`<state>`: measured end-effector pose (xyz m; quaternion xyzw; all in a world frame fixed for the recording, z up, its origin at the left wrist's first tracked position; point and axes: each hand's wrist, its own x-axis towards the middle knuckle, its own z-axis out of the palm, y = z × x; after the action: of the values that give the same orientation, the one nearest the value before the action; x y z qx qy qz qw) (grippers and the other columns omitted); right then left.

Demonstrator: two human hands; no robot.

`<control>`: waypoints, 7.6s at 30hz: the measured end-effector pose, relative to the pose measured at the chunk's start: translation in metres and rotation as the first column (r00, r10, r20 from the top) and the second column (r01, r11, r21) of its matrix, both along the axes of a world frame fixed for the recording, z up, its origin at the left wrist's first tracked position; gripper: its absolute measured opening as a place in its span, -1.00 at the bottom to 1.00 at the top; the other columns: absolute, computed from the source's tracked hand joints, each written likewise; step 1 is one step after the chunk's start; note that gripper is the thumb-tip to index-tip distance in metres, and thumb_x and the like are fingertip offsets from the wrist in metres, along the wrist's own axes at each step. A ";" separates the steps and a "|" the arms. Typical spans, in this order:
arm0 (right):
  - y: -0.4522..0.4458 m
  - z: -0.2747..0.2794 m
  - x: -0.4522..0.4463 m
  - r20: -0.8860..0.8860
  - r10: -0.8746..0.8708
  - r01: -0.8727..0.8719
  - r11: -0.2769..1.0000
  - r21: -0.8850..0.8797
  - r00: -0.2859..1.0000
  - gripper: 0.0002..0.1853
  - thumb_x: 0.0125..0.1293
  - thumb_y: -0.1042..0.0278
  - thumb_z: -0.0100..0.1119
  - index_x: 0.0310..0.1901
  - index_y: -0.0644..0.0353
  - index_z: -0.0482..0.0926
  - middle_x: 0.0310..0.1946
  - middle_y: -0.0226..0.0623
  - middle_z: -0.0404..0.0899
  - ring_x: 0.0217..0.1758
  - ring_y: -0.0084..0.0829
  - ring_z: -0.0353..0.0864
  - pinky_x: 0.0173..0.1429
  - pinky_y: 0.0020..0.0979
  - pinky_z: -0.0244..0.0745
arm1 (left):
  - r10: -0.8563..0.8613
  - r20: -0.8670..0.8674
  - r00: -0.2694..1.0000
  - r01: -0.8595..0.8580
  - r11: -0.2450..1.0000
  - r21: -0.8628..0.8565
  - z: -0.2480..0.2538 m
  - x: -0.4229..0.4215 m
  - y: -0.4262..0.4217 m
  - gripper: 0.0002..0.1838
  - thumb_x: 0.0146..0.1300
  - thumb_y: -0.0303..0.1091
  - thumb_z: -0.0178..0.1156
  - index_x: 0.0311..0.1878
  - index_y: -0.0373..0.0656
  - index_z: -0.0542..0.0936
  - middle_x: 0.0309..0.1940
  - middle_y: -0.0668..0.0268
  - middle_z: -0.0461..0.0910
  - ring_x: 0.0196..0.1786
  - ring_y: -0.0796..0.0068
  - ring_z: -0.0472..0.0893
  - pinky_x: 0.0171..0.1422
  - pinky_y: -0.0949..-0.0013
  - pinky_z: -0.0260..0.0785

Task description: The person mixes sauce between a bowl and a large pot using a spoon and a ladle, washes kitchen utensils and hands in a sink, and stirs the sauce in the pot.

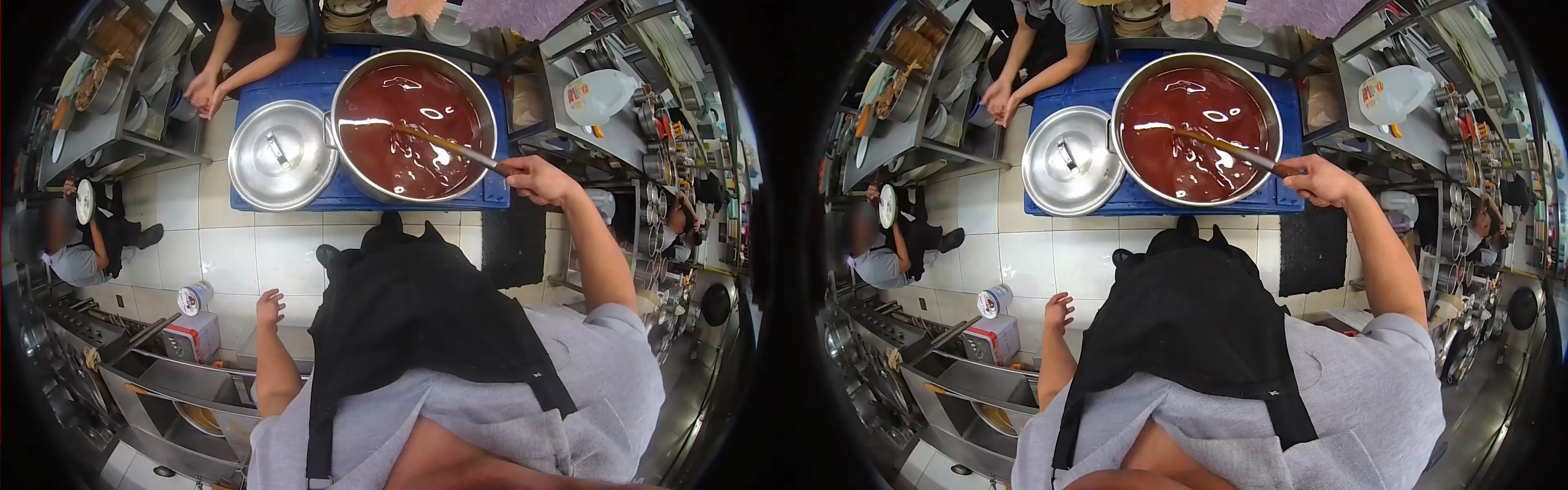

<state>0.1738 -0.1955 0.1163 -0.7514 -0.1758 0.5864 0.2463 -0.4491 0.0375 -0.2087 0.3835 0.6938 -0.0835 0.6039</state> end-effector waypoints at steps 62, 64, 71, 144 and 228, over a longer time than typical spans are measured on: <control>0.090 -0.024 -0.121 0.512 0.783 -0.562 0.615 -0.552 0.353 -0.58 0.23 0.39 0.12 0.16 0.05 0.57 -0.15 -0.04 0.69 0.01 -0.06 0.68 0.08 -0.07 0.55 | -0.023 0.027 0.999 0.024 0.997 -0.068 -0.020 -0.047 0.037 -0.58 0.30 -0.50 0.00 0.21 0.06 0.50 0.06 0.44 0.62 -0.11 0.45 0.59 -0.04 0.12 0.40; 0.086 -0.027 -0.137 0.539 0.770 -0.564 0.626 -0.539 0.341 -0.53 0.24 0.42 0.09 0.22 0.03 0.52 -0.16 -0.03 0.68 -0.03 -0.05 0.69 0.01 -0.08 0.58 | -0.021 0.025 0.999 0.023 0.998 -0.066 -0.022 -0.044 0.040 -0.58 0.30 -0.50 0.00 0.21 0.06 0.50 0.06 0.43 0.62 -0.11 0.45 0.58 -0.04 0.11 0.40; 0.103 -0.085 -0.120 0.769 0.628 -0.579 0.674 -0.460 0.121 -0.49 0.28 0.39 0.07 0.30 -0.05 0.41 -0.17 -0.01 0.59 -0.23 -0.07 0.72 -0.20 -0.10 0.63 | -0.113 0.085 0.990 0.115 0.993 -0.025 -0.038 -0.023 0.054 -0.59 0.31 -0.38 0.01 0.23 0.01 0.51 0.10 0.33 0.63 -0.06 0.33 0.62 -0.02 0.05 0.44; 0.062 -0.021 -0.103 0.515 0.845 -0.595 0.492 -0.636 0.148 -0.70 0.28 0.32 0.15 0.03 0.07 0.65 -0.19 -0.11 0.72 -0.05 -0.11 0.72 0.03 -0.13 0.61 | -0.132 0.100 0.986 0.135 0.991 -0.017 -0.007 -0.009 0.038 -0.55 0.31 -0.50 -0.04 0.26 0.00 0.48 0.17 0.31 0.59 -0.06 0.37 0.59 0.01 0.08 0.43; 0.091 -0.093 -0.001 -0.186 -0.098 0.001 0.887 -0.462 0.978 -0.82 0.52 0.12 -0.03 -0.12 0.00 0.47 -0.63 -0.47 0.34 -0.78 -0.75 0.11 -0.77 -0.62 -0.05 | 0.104 0.046 0.993 -0.103 0.994 -0.022 0.003 -0.050 -0.026 -0.55 0.30 -0.47 -0.05 0.24 0.06 0.48 0.15 0.31 0.61 -0.03 0.33 0.61 -0.05 0.10 0.40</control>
<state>0.1725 -0.1048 0.0229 -0.7284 0.0131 0.6786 0.0934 -0.4993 0.0118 -0.2062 0.3428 0.6975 -0.0497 0.6273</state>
